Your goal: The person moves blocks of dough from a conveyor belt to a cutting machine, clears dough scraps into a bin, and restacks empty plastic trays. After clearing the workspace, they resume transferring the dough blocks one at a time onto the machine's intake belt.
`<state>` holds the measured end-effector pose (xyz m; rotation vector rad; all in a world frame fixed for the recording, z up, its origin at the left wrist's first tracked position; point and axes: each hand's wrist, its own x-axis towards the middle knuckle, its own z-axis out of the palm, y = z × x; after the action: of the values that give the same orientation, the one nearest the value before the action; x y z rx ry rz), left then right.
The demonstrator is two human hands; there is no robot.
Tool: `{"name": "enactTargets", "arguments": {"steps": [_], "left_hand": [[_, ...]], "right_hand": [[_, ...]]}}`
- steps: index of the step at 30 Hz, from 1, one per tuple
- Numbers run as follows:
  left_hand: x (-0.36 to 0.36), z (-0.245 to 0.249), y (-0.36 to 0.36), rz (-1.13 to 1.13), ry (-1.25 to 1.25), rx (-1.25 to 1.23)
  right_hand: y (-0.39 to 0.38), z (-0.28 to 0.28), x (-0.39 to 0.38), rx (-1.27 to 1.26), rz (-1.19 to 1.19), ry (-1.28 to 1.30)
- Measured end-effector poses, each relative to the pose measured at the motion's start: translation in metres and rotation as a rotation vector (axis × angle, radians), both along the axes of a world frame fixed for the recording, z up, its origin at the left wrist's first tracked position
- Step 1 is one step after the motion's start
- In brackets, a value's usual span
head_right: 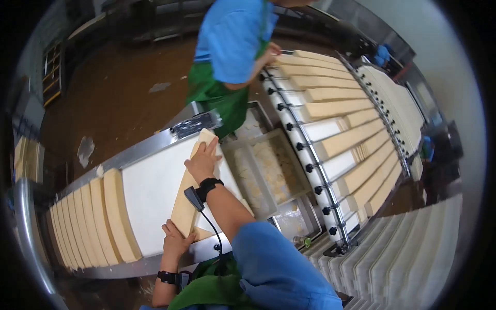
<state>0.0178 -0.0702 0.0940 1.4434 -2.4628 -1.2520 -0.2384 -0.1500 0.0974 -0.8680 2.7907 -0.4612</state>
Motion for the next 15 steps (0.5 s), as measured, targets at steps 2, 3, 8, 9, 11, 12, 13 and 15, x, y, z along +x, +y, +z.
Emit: {"name": "enactTargets", "arguments": {"steps": [2,3,8,9,11,12,13,15], "left_hand": [[-0.035,0.002,0.011,0.071,-0.046,-0.096],[-0.048,-0.001,0.017,0.047,-0.036,-0.112],[-0.134,0.019,0.046,0.033,0.334,-0.278],[-0.156,0.027,0.054,0.020,0.345,-0.290],[-0.203,0.042,0.070,-0.059,0.453,-0.417],[-0.225,0.051,0.077,-0.068,0.459,-0.429],[-0.246,0.060,0.083,-0.113,0.534,-0.400],[-0.289,0.075,0.095,-0.191,0.633,-0.408]], "right_hand": [[0.037,0.008,-0.029,-0.189,-0.106,-0.175],[0.058,0.013,-0.044,-0.240,-0.205,-0.220],[0.174,0.029,-0.133,-0.641,-0.407,-0.129],[0.197,0.050,-0.149,-0.684,-0.448,-0.136],[0.236,0.063,-0.195,-0.747,-0.482,0.015],[0.253,0.068,-0.218,-0.762,-0.488,0.019],[0.268,0.075,-0.244,-0.741,-0.527,0.013],[0.290,0.081,-0.290,-0.731,-0.578,-0.003]]}}
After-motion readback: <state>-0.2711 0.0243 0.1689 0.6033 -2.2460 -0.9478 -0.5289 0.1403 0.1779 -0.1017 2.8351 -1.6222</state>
